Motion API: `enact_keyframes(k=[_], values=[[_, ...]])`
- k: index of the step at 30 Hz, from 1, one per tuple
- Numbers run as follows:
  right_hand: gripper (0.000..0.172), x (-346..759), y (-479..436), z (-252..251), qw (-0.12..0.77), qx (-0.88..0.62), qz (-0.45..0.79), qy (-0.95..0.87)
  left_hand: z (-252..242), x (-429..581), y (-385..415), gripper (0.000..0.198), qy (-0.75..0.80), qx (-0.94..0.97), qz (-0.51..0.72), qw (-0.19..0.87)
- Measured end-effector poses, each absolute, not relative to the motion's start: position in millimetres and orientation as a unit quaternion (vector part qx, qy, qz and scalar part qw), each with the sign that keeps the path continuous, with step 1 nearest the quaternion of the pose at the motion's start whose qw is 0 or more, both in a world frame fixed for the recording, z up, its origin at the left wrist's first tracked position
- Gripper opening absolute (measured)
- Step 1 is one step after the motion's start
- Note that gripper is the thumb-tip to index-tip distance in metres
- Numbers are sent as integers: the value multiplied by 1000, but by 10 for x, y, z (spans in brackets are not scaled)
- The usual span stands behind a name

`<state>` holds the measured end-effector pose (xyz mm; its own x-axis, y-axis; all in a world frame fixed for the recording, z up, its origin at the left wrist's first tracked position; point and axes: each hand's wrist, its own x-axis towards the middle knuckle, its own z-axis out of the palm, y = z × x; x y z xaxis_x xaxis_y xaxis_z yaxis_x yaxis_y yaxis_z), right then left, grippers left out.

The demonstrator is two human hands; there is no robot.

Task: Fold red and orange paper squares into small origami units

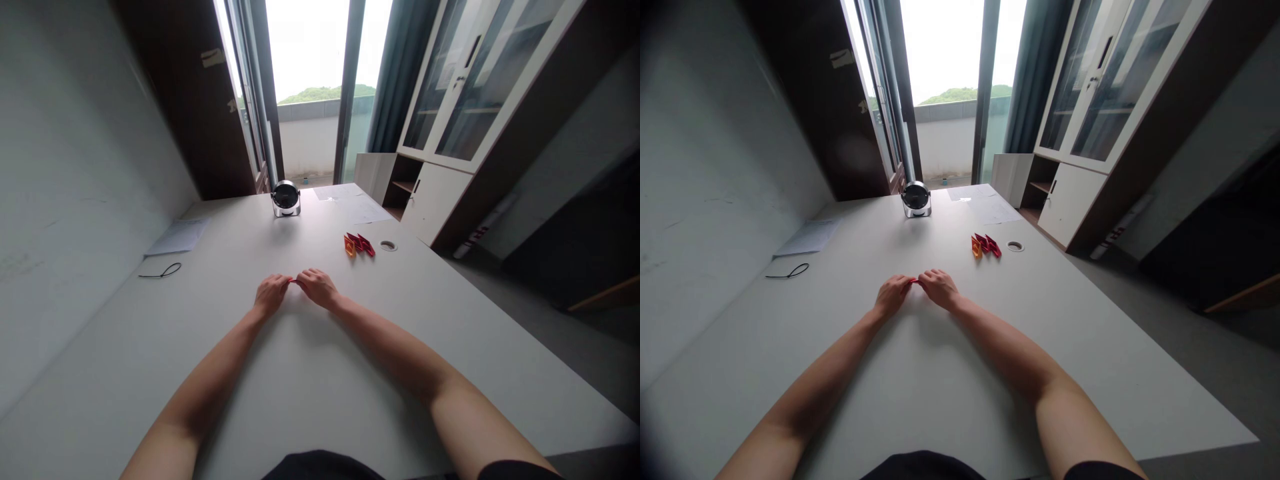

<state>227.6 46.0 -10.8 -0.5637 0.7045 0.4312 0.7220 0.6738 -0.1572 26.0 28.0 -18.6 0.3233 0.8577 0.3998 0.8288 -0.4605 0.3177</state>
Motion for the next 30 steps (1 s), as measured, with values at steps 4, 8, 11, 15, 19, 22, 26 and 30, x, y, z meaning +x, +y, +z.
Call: enact_keyframes(k=[4, 8, 11, 15, 19, 22, 26, 30], values=[[26, 2277, 442, -109, 225, -419, -17, -879, -186, 257, 284, 26, 527, 812, 249, 25], [25, 2277, 450, -123, 208, -426, -21, -880, -182, 265, 274, 24, 534, 807, 252, 30], [25, 2282, 462, -127, 204, -421, -34, -883, -156, 276, 257, 25, 525, 810, 261, 18], [24, 2295, 464, -109, 196, -409, -36, -890, -105, 291, 236, 24, 512, 823, 246, -22], [23, 2299, 454, -88, 196, -386, -40, -900, -93, 299, 230, 23, 508, 831, 225, -34], [24, 2294, 454, -89, 196, -378, -51, -903, -112, 301, 233, 23, 514, 828, 220, -22], [21, 2297, 473, -100, 183, -397, -42, -898, -143, 300, 240, 23, 535, 815, 221, 20], [18, 2315, 493, -94, 173, -415, -32, -893, -166, 297, 245, 24, 554, 802, 217, 50]])
